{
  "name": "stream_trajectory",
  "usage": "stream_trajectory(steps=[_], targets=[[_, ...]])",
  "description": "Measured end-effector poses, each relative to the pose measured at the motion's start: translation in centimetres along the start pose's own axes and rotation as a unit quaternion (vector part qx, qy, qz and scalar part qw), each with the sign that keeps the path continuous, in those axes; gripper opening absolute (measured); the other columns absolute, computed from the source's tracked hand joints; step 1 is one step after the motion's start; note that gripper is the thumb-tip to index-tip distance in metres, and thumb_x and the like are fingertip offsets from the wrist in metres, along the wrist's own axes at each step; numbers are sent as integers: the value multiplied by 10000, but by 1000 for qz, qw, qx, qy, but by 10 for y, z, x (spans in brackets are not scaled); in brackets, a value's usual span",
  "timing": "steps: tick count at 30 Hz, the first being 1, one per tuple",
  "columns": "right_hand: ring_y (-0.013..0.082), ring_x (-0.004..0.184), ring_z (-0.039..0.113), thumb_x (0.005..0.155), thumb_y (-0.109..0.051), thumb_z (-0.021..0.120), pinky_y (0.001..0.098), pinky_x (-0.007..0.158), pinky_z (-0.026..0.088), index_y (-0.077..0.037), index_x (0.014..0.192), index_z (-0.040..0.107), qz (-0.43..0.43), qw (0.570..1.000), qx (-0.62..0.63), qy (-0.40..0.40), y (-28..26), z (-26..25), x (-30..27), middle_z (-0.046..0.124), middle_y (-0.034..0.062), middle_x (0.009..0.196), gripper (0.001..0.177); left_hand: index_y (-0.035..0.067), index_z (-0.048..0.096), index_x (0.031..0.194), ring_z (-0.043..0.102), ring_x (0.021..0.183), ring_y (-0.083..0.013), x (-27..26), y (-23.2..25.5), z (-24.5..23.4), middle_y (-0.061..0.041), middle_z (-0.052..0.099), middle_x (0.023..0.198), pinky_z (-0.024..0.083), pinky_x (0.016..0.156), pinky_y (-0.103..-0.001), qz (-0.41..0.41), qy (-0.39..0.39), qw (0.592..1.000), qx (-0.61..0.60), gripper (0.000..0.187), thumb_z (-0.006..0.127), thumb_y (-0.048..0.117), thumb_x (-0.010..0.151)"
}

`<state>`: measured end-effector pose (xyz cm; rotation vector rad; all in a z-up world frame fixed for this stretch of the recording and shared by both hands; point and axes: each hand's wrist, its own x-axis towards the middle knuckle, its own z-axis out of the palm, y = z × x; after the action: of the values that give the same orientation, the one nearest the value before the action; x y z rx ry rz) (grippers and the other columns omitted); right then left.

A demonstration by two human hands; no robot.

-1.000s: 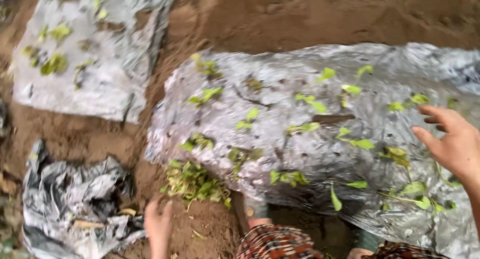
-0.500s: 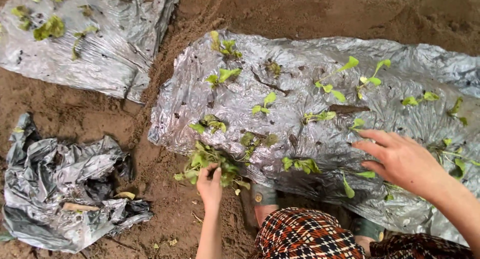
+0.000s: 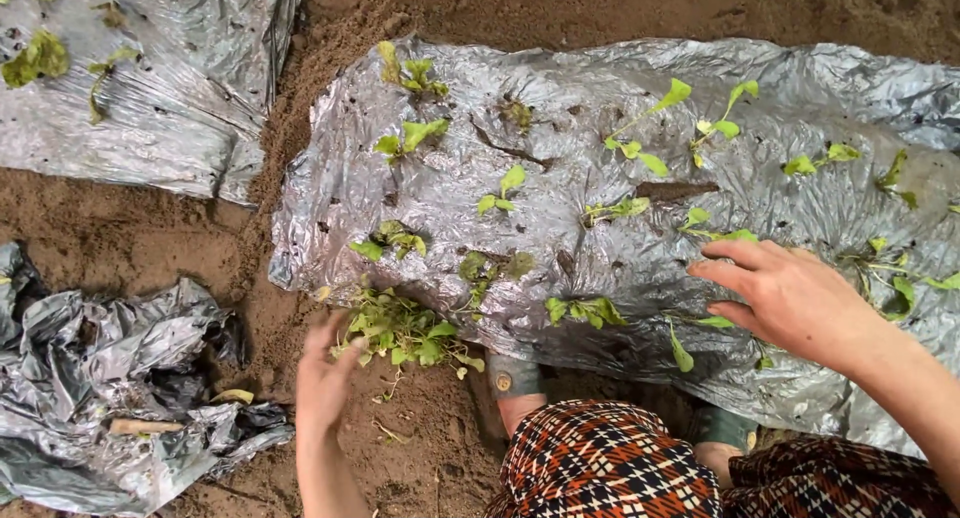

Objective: The person plants small green seedlings into pre-cut holes in a black plastic sheet laid over a soil bed. They use their hands to insert the seedlings and press the plastic around the base. Finally, they water the newly planted seedlings using a yellow watering can.

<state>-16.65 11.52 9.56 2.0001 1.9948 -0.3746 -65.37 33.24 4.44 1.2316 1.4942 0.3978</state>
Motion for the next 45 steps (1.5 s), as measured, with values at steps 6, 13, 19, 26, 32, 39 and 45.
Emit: stream_trajectory(steps=[6,13,19,26,32,39,45], targets=[[249,1074,693,844,-530,659,486,835,642,-337,1316,570,6,1000,2,-3,3,1,-2,551,-47,1436,518,157,616,1351,553,1207,-271,44,-92,-13,-104,568,1425,461,961,-483,-95,171,969,152,386,629,134,966],[237,1130,682,845,-511,673,475,854,624,-336,1299,578,-11,1000,-1,-7,7,14,-2,560,-45,1417,496,256,707,1272,648,938,-212,86,-167,11,-128,618,1309,603,739,-330,-109,180,923,323,363,728,122,936],[264,1072,691,841,-506,682,474,852,619,-326,1309,578,-8,1000,10,6,7,3,-6,572,-35,1416,512,379,676,1280,420,1332,-298,86,-155,5,-93,468,1467,446,1063,-440,-135,80,839,520,360,695,356,921],[277,1075,693,832,-519,697,481,899,604,-325,1318,579,8,1000,20,3,13,5,-9,580,-43,1413,536,50,626,1319,465,1280,-264,19,-59,-22,-119,601,1371,493,1027,-462,-99,75,932,341,453,689,297,945],[269,1225,642,834,-518,711,508,1033,574,-314,1362,590,-16,999,42,-8,1,0,-4,562,38,1453,579,133,594,1290,464,1237,-221,16,-46,-36,-70,528,1385,524,945,-478,-93,85,915,384,456,604,454,965],[289,1121,645,852,-422,750,475,942,567,-257,1291,633,-73,987,115,87,-11,-6,-9,616,25,1344,484,107,789,1120,672,1075,-231,-1,7,1,-80,760,1167,521,972,-445,23,-99,992,79,309,534,244,1011],[330,1090,576,936,-243,737,468,940,480,-135,1161,675,-146,915,210,312,-44,-61,-18,613,124,1318,258,92,758,1025,536,812,-169,-38,127,136,-21,612,854,389,756,-306,261,-294,904,167,304,528,291,1016]])
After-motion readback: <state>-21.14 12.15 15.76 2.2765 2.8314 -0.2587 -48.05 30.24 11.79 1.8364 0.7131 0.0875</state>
